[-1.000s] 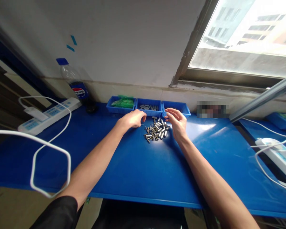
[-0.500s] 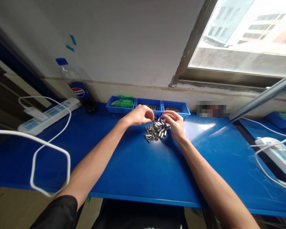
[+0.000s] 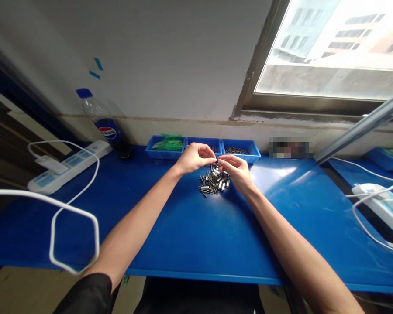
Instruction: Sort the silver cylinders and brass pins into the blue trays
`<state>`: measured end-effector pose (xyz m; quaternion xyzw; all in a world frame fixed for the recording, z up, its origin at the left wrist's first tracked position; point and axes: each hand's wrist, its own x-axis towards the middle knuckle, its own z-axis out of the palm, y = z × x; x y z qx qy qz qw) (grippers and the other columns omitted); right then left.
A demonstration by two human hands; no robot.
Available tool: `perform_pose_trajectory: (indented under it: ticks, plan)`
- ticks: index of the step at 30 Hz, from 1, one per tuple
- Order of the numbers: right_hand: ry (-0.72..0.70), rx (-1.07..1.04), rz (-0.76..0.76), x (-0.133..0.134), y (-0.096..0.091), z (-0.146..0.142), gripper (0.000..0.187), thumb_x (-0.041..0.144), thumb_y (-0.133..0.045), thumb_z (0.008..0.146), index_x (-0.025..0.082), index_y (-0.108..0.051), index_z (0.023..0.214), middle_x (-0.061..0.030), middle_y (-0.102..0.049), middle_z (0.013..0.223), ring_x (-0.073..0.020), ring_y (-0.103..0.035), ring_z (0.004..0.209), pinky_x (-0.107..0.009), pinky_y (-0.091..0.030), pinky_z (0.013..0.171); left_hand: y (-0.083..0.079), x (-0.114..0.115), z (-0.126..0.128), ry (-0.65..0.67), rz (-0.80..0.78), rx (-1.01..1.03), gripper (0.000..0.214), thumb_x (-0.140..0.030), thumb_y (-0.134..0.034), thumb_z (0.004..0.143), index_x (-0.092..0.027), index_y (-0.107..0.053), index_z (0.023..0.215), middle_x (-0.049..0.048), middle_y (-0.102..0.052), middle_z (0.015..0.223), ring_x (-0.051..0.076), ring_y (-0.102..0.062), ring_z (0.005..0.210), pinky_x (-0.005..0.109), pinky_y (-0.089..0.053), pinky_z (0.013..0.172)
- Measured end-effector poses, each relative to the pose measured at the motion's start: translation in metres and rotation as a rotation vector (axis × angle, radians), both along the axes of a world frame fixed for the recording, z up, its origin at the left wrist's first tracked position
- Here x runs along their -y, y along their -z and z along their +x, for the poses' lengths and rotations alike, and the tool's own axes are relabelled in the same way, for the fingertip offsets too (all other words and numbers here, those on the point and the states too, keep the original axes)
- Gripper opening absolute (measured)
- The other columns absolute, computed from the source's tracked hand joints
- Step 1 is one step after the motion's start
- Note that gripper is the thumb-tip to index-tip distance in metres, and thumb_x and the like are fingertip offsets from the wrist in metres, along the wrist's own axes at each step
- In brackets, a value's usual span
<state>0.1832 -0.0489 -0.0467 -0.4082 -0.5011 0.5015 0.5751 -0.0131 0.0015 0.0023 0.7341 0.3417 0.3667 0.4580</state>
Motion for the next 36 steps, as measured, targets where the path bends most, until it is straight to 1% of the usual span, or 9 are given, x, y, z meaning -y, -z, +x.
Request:
perform_pose_trajectory:
  ticks: [7,11,14,16,18,21,27,32,36]
  plan:
    - [0.035,-0.036,-0.024,-0.002,-0.001,-0.001,0.032,0.043,-0.091,0.068,0.022,-0.081,0.091,-0.0029,-0.075,0.079,-0.0163,-0.063,0.067,-0.033,-0.054,0.069,0.009,-0.002,0.001,-0.006,0.053,-0.108,0.019,-0.028,-0.078,0.079,-0.013,-0.076,0.09,0.0093,-0.08,0.089,0.02,-0.077,0.083,0.029,-0.06,0.081]
    - [0.18,0.02,0.033,-0.005,0.001,0.003,0.031,0.043,-0.087,0.071,0.021,-0.08,0.092,-0.003,-0.076,0.08,-0.0152,-0.061,0.063,-0.032,-0.052,0.065,0.007,-0.004,-0.006,-0.06,0.157,-0.334,0.017,-0.027,-0.073,0.082,-0.015,-0.076,0.093,0.0059,-0.079,0.083,0.018,-0.074,0.077,0.026,-0.057,0.075]
    - [0.311,0.035,0.083,-0.008,0.003,0.009,0.038,0.042,-0.084,0.073,0.022,-0.078,0.105,-0.0062,-0.079,0.099,-0.0153,-0.062,0.066,-0.032,-0.051,0.063,0.003,-0.003,-0.012,-0.014,0.19,-0.548,0.017,-0.028,-0.075,0.079,-0.016,-0.076,0.091,0.0044,-0.077,0.079,0.017,-0.07,0.071,0.024,-0.052,0.066]
    - [0.333,0.035,0.1,-0.01,0.005,0.013,0.045,0.04,-0.083,0.074,0.023,-0.076,0.115,-0.0082,-0.078,0.113,-0.0153,-0.064,0.068,-0.031,-0.05,0.061,0.001,-0.002,-0.014,0.05,0.182,-0.637,0.02,-0.03,-0.078,0.076,-0.016,-0.077,0.091,0.0046,-0.077,0.081,0.017,-0.069,0.072,0.024,-0.051,0.065]
    - [0.331,0.041,0.096,-0.01,0.007,0.015,0.047,0.038,-0.083,0.074,0.023,-0.075,0.118,-0.0088,-0.078,0.116,-0.0145,-0.064,0.068,-0.03,-0.049,0.059,0.001,0.0,-0.014,0.098,0.174,-0.689,0.023,-0.028,-0.081,0.073,-0.016,-0.077,0.092,0.0044,-0.076,0.082,0.017,-0.069,0.073,0.024,-0.051,0.065]
    - [0.324,0.051,0.086,-0.01,0.008,0.014,0.041,0.038,-0.082,0.074,0.022,-0.075,0.111,-0.0087,-0.078,0.11,-0.0137,-0.062,0.065,-0.03,-0.049,0.059,0.004,0.002,-0.009,0.114,0.159,-0.711,0.021,-0.022,-0.08,0.072,-0.016,-0.076,0.092,0.0038,-0.075,0.079,0.017,-0.068,0.071,0.023,-0.05,0.064]
    - [0.299,0.07,0.066,-0.01,0.009,0.009,0.034,0.039,-0.081,0.075,0.021,-0.076,0.103,-0.008,-0.078,0.104,-0.013,-0.06,0.063,-0.03,-0.05,0.06,0.011,0.005,-0.002,0.063,0.165,-0.682,0.021,-0.007,-0.069,0.07,-0.014,-0.076,0.089,0.0052,-0.075,0.079,0.017,-0.067,0.07,0.023,-0.049,0.06]
    - [0.282,0.069,0.062,-0.009,0.009,0.009,0.032,0.039,-0.08,0.075,0.021,-0.075,0.101,-0.0074,-0.078,0.102,-0.013,-0.059,0.062,-0.03,-0.048,0.06,0.013,0.002,-0.004,0.145,0.203,-0.662,0.021,-0.005,-0.065,0.07,-0.014,-0.076,0.086,0.0047,-0.074,0.076,0.016,-0.066,0.068,0.023,-0.048,0.061]
    - [0.282,0.08,0.06,-0.008,0.007,0.008,0.032,0.04,-0.079,0.075,0.021,-0.075,0.1,-0.0075,-0.078,0.1,-0.0135,-0.059,0.062,-0.031,-0.049,0.06,0.014,-0.001,-0.007,0.183,0.214,-0.666,0.026,-0.006,-0.062,0.073,-0.016,-0.076,0.092,0.0037,-0.074,0.078,0.016,-0.066,0.068,0.023,-0.047,0.063]
